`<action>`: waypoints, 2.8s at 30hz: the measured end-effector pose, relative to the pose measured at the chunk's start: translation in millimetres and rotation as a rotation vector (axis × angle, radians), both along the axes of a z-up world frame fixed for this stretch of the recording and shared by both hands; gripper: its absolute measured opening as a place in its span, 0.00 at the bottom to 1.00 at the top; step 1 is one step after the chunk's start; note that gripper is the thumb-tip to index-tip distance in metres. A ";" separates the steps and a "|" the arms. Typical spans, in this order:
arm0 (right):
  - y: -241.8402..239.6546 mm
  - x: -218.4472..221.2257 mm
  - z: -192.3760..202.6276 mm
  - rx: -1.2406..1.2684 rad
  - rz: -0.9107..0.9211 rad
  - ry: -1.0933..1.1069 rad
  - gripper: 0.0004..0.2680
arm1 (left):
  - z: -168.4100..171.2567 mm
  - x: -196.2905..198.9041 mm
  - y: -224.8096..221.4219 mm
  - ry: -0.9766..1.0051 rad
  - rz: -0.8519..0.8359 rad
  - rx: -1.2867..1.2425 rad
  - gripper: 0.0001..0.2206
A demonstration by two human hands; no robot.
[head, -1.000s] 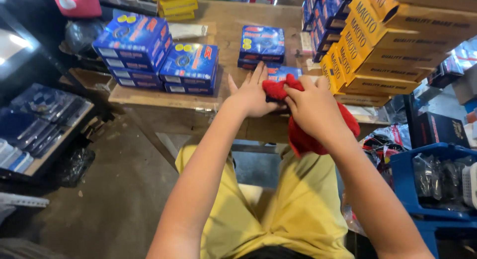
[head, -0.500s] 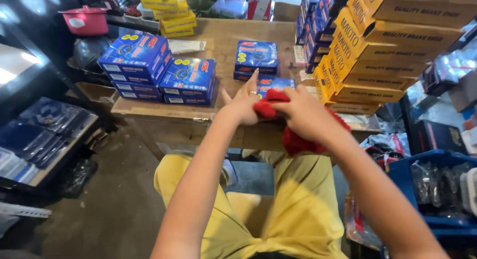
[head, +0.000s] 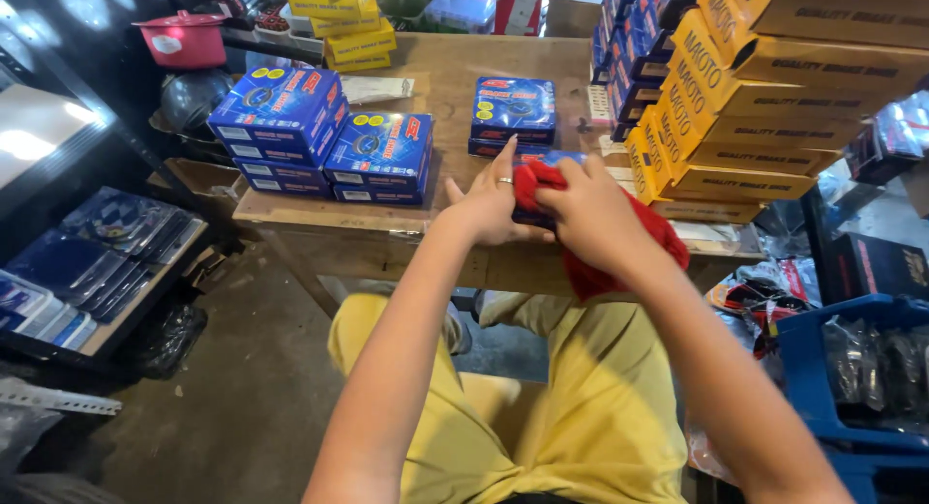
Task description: Cleaning and organizing stacks of brake shoe boxes using a red cloth.
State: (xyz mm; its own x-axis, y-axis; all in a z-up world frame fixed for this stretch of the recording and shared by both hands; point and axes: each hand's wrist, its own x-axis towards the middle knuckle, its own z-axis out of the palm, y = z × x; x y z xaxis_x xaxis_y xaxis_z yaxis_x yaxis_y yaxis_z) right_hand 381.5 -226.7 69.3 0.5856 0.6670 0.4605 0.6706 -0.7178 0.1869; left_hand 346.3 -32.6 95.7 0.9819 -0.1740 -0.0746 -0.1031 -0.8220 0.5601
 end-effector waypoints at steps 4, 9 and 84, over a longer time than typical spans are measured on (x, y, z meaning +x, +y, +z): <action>-27.8 -37.2 33.9 0.058 0.021 0.197 0.11 | 13.2 -8.6 -6.1 0.053 0.014 0.021 0.71; -36.8 -5.9 21.1 0.091 -0.173 0.246 0.10 | 30.3 -24.0 -5.7 0.056 -0.011 -0.010 0.75; -35.8 -37.7 15.0 0.272 -0.319 0.321 0.12 | 33.0 -24.2 -14.3 -0.015 0.059 0.018 0.57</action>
